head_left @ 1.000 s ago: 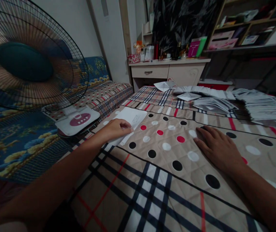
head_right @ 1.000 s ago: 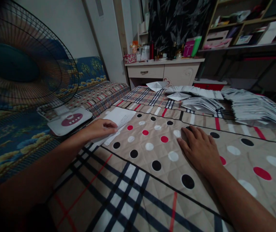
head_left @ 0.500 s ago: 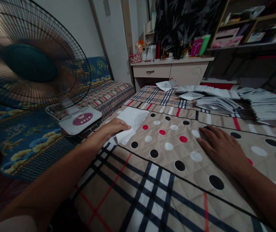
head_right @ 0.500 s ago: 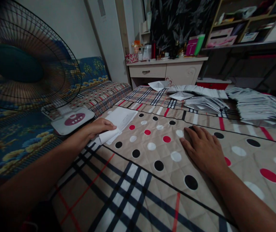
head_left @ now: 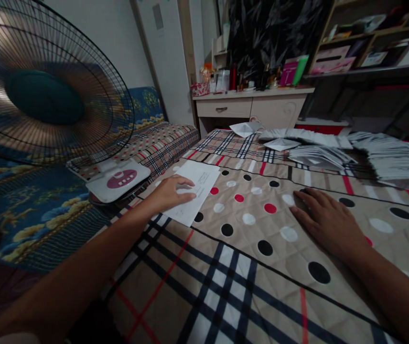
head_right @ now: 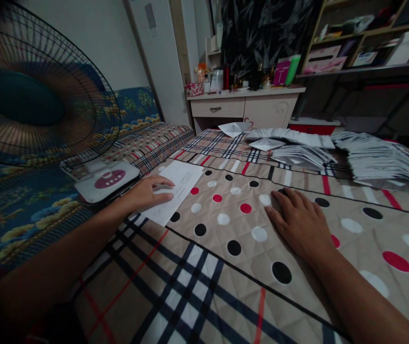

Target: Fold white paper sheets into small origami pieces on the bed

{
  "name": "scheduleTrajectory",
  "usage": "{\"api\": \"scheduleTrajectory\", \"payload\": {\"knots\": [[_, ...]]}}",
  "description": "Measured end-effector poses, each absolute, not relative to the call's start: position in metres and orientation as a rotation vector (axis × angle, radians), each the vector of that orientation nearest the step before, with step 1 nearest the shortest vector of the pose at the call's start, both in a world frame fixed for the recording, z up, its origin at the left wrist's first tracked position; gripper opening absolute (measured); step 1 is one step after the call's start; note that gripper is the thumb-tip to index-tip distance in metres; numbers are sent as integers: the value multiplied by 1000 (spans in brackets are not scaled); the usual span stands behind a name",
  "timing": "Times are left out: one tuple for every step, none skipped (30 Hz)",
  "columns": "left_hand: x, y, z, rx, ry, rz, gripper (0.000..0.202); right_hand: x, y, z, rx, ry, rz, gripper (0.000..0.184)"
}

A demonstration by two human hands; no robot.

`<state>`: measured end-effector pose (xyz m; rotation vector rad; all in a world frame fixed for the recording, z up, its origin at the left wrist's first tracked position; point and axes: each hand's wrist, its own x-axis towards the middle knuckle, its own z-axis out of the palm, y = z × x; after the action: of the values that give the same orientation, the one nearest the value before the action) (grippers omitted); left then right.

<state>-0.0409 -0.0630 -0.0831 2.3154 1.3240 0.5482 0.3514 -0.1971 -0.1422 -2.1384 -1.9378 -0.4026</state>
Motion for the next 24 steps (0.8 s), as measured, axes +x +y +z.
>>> {"api": "scheduleTrajectory", "payload": {"knots": [[-46, -66, -79, 2425, 1218, 437, 50, 351, -197, -142, -2136, -1935, -406, 56], [-51, -69, -75, 2489, 1133, 296, 61, 351, -197, -142, -2135, -1930, -409, 56], [-57, -72, -71, 2519, 1083, 156, 74, 351, -197, -141, -2134, -1923, -409, 56], [-64, -74, -69, 2537, 1061, 34, 86, 350, -197, -141, -2135, -1920, -403, 57], [-70, -75, -67, 2552, 1057, -49, 93, 349, -197, -140, -2138, -1917, -392, 58], [-75, -76, -67, 2562, 1063, -93, 96, 349, -197, -139, -2146, -1910, -373, 59], [-80, -76, -67, 2571, 1067, -107, 94, 349, -197, -139, -2154, -1900, -347, 60], [-84, -75, -68, 2578, 1067, -96, 90, 349, -197, -139, -2155, -1890, -319, 60], [-87, -75, -70, 2581, 1059, -71, 85, 349, -197, -139, -2151, -1880, -294, 59], [-89, -74, -71, 2581, 1046, -43, 81, 349, -197, -140, -2141, -1869, -278, 58], [-90, -73, -73, 2578, 1033, -18, 78, 350, -196, -140, -2127, -1859, -271, 56], [-90, -73, -73, 2573, 1021, -1, 75, 350, -196, -141, -2110, -1860, -266, 56], [-90, -72, -73, 2568, 1013, 7, 73, 350, -196, -142, -2095, -1861, -266, 56], [-90, -72, -73, 2561, 1007, 6, 72, 351, -197, -142, -2086, -1863, -263, 56], [-89, -72, -72, 2553, 1004, 2, 70, 351, -197, -143, -2080, -1861, -259, 57], [-89, -71, -70, 2543, 1004, -3, 67, 351, -197, -143, -2074, -1859, -251, 57], [-89, -71, -68, 2530, 1005, -5, 64, 351, -197, -143, -2066, -1857, -238, 57], [-89, -70, -66, 2515, 1006, -6, 60, 351, -197, -142, -2056, -1851, -225, 57], [-90, -70, -64, 2495, 1006, -5, 54, 351, -197, -142, -2046, -1843, -213, 57], [-90, -69, -63, 2471, 1006, 1, 48, 352, -197, -142, -2037, -1835, -205, 57], [-91, -68, -63, 2440, 1008, 17, 43, 352, -197, -143, -2029, -1827, -202, 56], [-91, -66, -63, 2403, 1011, 44, 39, 352, -197, -143, -2023, -1823, -200, 56], [-92, -65, -64, 2363, 1016, 79, 36, 352, -197, -143, -2022, -1818, -202, 56], [-92, -63, -66, 2323, 1029, 128, 34, 352, -197, -143, -2024, -1817, -204, 55]]}}
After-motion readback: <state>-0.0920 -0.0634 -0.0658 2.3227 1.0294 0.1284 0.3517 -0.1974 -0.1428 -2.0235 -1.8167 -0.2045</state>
